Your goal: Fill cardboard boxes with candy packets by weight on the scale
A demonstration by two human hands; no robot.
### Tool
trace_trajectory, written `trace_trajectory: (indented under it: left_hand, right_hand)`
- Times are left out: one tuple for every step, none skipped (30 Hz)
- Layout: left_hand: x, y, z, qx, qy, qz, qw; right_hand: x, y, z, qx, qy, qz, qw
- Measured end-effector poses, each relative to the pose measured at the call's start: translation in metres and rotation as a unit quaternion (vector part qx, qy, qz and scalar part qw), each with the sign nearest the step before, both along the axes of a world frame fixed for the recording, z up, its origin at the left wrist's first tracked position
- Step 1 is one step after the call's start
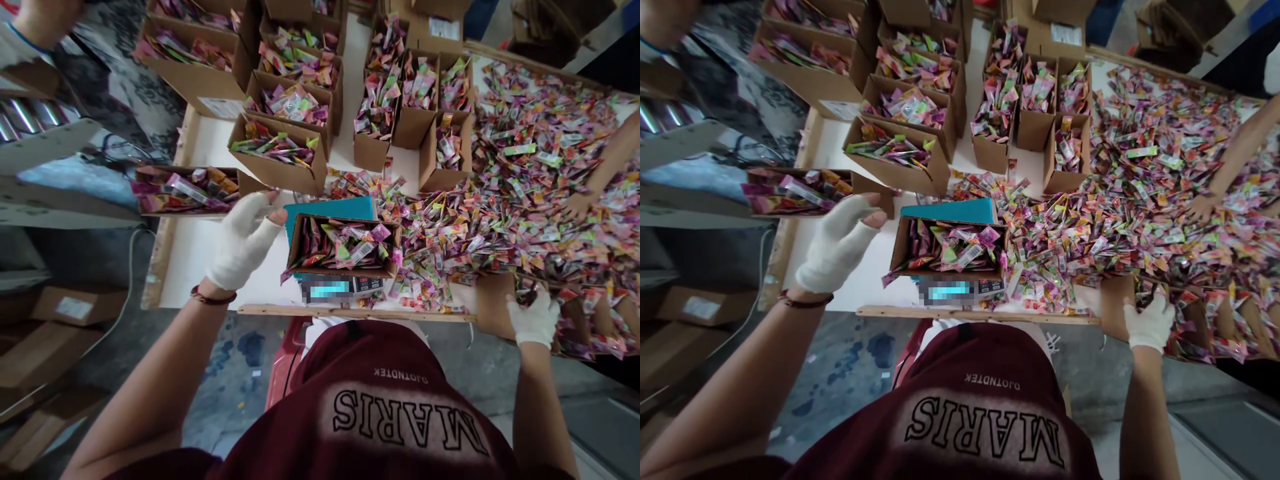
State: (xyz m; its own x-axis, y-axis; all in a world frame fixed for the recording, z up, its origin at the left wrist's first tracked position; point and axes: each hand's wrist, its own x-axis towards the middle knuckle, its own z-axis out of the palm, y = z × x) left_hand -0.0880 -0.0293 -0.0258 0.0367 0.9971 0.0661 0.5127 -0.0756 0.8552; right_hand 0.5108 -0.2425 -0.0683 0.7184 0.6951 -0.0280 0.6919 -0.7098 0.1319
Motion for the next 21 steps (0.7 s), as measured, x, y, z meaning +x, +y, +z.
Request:
trace_trajectory:
  left_hand:
    - [0.003, 0.001, 0.007, 0.020, 0.033, -0.002, 0.999]
    - [0.007, 0.002, 0.014, 0.040, 0.063, -0.007, 0.997]
    - [0.010, 0.003, 0.021, 0.061, 0.086, -0.016, 0.994]
    - [0.013, 0.005, 0.028, 0.082, 0.102, -0.029, 0.991]
    - [0.017, 0.006, 0.033, 0.103, 0.114, -0.045, 0.987]
    - [0.022, 0.007, 0.037, 0.125, 0.123, -0.064, 0.982]
    - [0.027, 0.008, 0.040, 0.146, 0.133, -0.087, 0.976]
    - [0.034, 0.009, 0.041, 0.168, 0.145, -0.117, 0.968]
    - [0.043, 0.010, 0.040, 0.189, 0.160, -0.153, 0.957]
    - [0.052, 0.012, 0.038, 0.207, 0.178, -0.194, 0.942]
    - [0.062, 0.013, 0.035, 0.221, 0.199, -0.233, 0.926]
    - [0.073, 0.015, 0.032, 0.230, 0.223, -0.267, 0.909]
    - [0.082, 0.017, 0.027, 0.237, 0.245, -0.292, 0.893]
    - [0.091, 0.018, 0.023, 0.243, 0.266, -0.310, 0.880]
    - [0.097, 0.020, 0.020, 0.247, 0.283, -0.318, 0.871]
    - [0.102, 0.021, 0.018, 0.252, 0.295, -0.321, 0.864]
    - [0.104, 0.023, 0.017, 0.256, 0.302, -0.321, 0.860]
    - [0.105, 0.024, 0.017, 0.260, 0.304, -0.322, 0.858]
    - [0.105, 0.026, 0.017, 0.263, 0.303, -0.324, 0.857]
    - [0.104, 0.027, 0.018, 0.266, 0.300, -0.326, 0.856]
    - [0.103, 0.028, 0.018, 0.267, 0.298, -0.332, 0.854]
  right_hand:
    - [0.003, -0.008, -0.004, -0.031, 0.016, -0.033, 0.999]
    - [0.003, -0.014, -0.008, -0.054, 0.034, -0.049, 0.997]
    - [0.000, -0.018, -0.013, -0.069, 0.049, -0.049, 0.995]
    - [-0.004, -0.020, -0.016, -0.077, 0.058, -0.043, 0.994]
    - [-0.008, -0.020, -0.020, -0.082, 0.061, -0.039, 0.994]
    - [-0.012, -0.020, -0.022, -0.084, 0.059, -0.036, 0.994]
    - [-0.015, -0.019, -0.023, -0.086, 0.057, -0.035, 0.994]
    - [-0.017, -0.018, -0.024, -0.090, 0.055, -0.035, 0.994]
    - [-0.018, -0.017, -0.024, -0.093, 0.053, -0.036, 0.994]
    - [-0.018, -0.016, -0.024, -0.097, 0.050, -0.038, 0.993]
    - [-0.018, -0.016, -0.023, -0.100, 0.047, -0.040, 0.993]
    - [-0.019, -0.016, -0.023, -0.103, 0.043, -0.042, 0.993]
    - [-0.020, -0.017, -0.023, -0.105, 0.041, -0.043, 0.993]
    - [-0.021, -0.018, -0.024, -0.105, 0.038, -0.043, 0.993]
    - [-0.023, -0.018, -0.026, -0.105, 0.036, -0.042, 0.993]
    - [-0.025, -0.019, -0.028, -0.104, 0.034, -0.041, 0.993]
    - [-0.028, -0.019, -0.030, -0.103, 0.033, -0.040, 0.993]
    - [-0.030, -0.018, -0.033, -0.102, 0.032, -0.039, 0.993]
    - [-0.032, -0.018, -0.035, -0.102, 0.032, -0.037, 0.994]
    - [-0.033, -0.017, -0.037, -0.101, 0.033, -0.036, 0.994]
    - [-0.033, -0.017, -0.038, -0.101, 0.035, -0.034, 0.994]
